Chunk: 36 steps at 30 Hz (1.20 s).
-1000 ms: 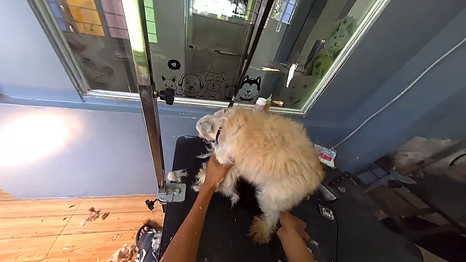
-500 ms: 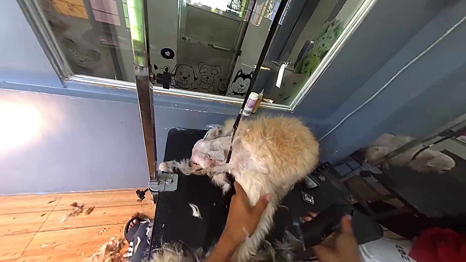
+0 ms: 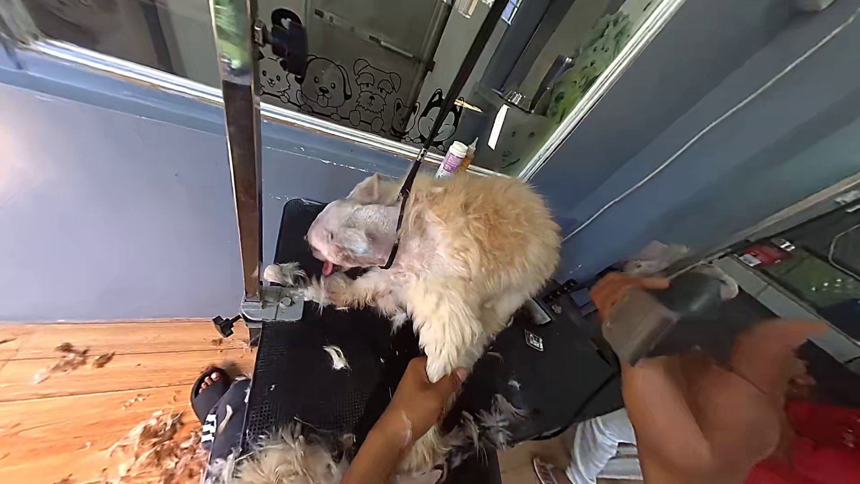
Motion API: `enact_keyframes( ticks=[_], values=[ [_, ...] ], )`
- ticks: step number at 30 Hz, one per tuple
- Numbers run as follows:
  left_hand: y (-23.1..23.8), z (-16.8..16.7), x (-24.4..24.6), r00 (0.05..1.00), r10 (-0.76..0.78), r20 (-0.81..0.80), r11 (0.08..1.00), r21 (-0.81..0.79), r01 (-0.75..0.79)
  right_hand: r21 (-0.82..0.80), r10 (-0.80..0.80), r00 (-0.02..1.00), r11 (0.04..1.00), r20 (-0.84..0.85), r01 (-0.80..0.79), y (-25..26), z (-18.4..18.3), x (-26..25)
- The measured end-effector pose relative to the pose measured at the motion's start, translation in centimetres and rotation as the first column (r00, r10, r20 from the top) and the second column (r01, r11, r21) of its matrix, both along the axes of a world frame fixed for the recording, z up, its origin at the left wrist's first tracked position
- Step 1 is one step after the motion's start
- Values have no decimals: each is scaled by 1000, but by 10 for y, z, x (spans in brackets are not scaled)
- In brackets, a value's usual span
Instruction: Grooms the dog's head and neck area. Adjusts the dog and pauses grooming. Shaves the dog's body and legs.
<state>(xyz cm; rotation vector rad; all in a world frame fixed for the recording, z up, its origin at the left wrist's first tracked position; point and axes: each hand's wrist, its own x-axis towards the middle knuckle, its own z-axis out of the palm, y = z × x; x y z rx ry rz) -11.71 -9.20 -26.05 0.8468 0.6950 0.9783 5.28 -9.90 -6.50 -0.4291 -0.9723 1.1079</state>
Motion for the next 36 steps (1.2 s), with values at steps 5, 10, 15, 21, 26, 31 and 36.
enact_keyframes(
  ticks=[5,10,15,21,26,31,36],
  values=[
    [2,-3,-10,992,109,69,992,48,-113,98,-2,937,995,350,-35,28,10,-55],
    [8,-3,-13,977,215,4,970,114,-215,542,-439,459,832,772,-116,77,20,-95],
    [4,-1,-11,958,285,-29,951,137,-278,637,-670,-67,729,740,-253,122,32,-131],
    [3,-9,-22,955,287,-72,950,149,-274,515,-554,-237,832,798,-208,143,15,-121],
    [-6,-14,-25,949,314,-30,941,140,-307,503,-522,-185,852,832,-142,106,-28,-96],
    [-3,-22,-25,929,371,-12,916,167,-364,322,-334,-77,937,939,-139,79,-33,-95],
    [-5,-19,-25,920,390,-38,910,168,-379,683,-703,-160,711,693,-166,130,16,-140]
  ],
)
